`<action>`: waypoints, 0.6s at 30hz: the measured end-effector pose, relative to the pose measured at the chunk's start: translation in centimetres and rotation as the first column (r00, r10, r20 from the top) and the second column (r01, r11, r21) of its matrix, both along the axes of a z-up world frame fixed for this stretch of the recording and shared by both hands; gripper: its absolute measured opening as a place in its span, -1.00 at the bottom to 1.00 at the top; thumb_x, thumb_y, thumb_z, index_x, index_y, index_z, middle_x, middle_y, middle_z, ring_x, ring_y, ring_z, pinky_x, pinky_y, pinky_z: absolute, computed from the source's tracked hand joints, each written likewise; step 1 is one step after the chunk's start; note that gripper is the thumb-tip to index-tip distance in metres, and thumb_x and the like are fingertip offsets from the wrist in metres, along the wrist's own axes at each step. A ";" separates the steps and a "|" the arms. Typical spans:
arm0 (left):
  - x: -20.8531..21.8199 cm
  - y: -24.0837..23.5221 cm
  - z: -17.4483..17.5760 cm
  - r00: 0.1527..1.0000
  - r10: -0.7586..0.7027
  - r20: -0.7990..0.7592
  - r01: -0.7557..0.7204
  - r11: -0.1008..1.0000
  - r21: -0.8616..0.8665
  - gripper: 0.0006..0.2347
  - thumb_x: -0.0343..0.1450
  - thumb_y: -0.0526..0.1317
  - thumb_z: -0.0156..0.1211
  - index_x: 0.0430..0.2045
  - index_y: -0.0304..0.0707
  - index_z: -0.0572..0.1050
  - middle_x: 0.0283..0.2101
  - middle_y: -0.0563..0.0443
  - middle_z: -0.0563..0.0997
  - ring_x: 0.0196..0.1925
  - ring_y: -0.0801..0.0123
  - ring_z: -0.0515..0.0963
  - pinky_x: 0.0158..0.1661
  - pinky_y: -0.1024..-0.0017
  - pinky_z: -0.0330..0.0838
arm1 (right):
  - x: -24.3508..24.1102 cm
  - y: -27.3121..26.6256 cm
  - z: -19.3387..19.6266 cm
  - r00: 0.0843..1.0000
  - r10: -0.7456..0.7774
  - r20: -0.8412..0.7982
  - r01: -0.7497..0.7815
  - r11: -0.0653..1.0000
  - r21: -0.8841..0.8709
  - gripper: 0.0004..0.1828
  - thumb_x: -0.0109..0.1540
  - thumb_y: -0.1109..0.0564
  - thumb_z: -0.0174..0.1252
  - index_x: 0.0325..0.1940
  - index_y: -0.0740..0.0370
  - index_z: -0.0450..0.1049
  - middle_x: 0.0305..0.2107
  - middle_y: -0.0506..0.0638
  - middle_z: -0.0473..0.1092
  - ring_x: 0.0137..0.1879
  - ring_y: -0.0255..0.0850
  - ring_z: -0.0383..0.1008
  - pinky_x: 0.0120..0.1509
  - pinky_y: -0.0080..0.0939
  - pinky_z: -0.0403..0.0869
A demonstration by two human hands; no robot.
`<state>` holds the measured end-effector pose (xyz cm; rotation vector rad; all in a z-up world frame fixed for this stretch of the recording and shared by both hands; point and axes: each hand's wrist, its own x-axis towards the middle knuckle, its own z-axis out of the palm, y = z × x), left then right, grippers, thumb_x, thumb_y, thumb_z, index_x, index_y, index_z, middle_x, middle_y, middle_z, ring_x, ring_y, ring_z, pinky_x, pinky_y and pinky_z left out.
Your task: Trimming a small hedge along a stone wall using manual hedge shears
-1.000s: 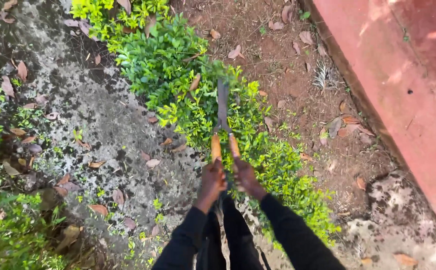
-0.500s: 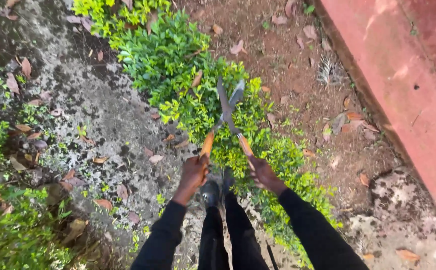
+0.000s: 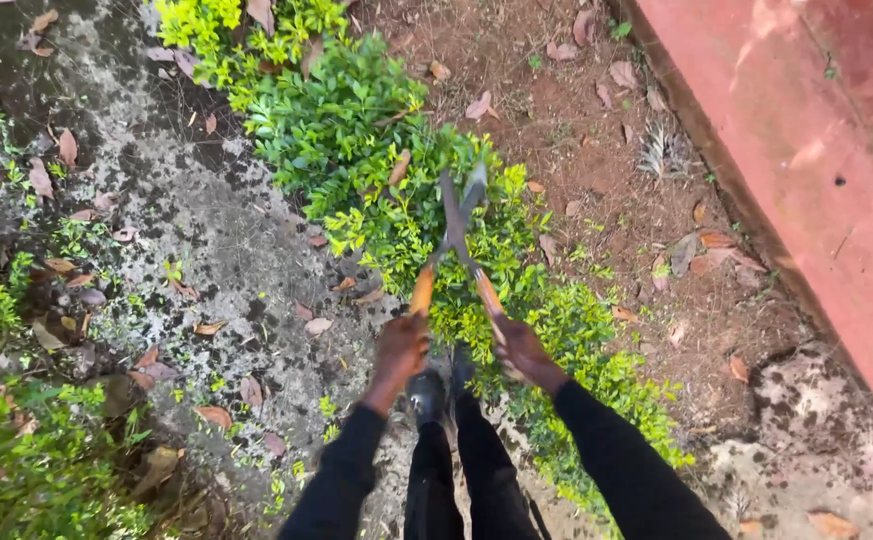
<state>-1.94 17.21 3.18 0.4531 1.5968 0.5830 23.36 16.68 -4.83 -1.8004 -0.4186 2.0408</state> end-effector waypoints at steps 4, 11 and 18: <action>7.9 1.2 0.1 0.996 0.084 0.004 -0.084 0.996 0.009 -0.67 0.70 -0.07 -0.09 -0.22 -0.44 0.46 -0.59 -0.16 0.54 -0.71 0.28 0.60 -0.71 0.36 0.56 | -4.3 1.5 1.5 0.999 -0.039 0.024 0.040 0.999 -0.036 -0.31 0.39 -0.56 0.15 -0.25 0.12 0.38 -0.66 0.01 0.36 -0.65 -0.11 0.37 -0.65 -0.11 0.36; 1.4 -0.3 -0.8 0.983 0.123 0.138 -0.120 0.992 -0.034 -0.64 0.62 0.06 0.19 -0.30 -0.32 0.47 -0.63 -0.02 0.47 -0.76 0.32 0.51 -0.77 0.42 0.46 | 0.3 1.4 2.2 0.994 0.072 0.087 -0.067 0.996 -0.062 -0.35 0.46 -0.49 0.07 -0.27 0.13 0.45 -0.72 -0.04 0.30 -0.74 -0.18 0.25 -0.70 -0.14 0.33; -1.5 3.2 -2.3 0.994 0.082 0.073 -0.083 0.997 0.009 -0.66 0.60 0.00 0.23 -0.40 -0.34 0.51 -0.68 -0.02 0.44 -0.79 0.34 0.46 -0.82 0.44 0.32 | 0.5 4.1 -3.8 0.961 0.243 0.133 -0.240 0.970 -0.040 -0.11 0.34 -0.73 0.14 0.25 0.08 0.45 -0.28 0.08 0.55 -0.33 -0.12 0.56 -0.31 0.00 0.62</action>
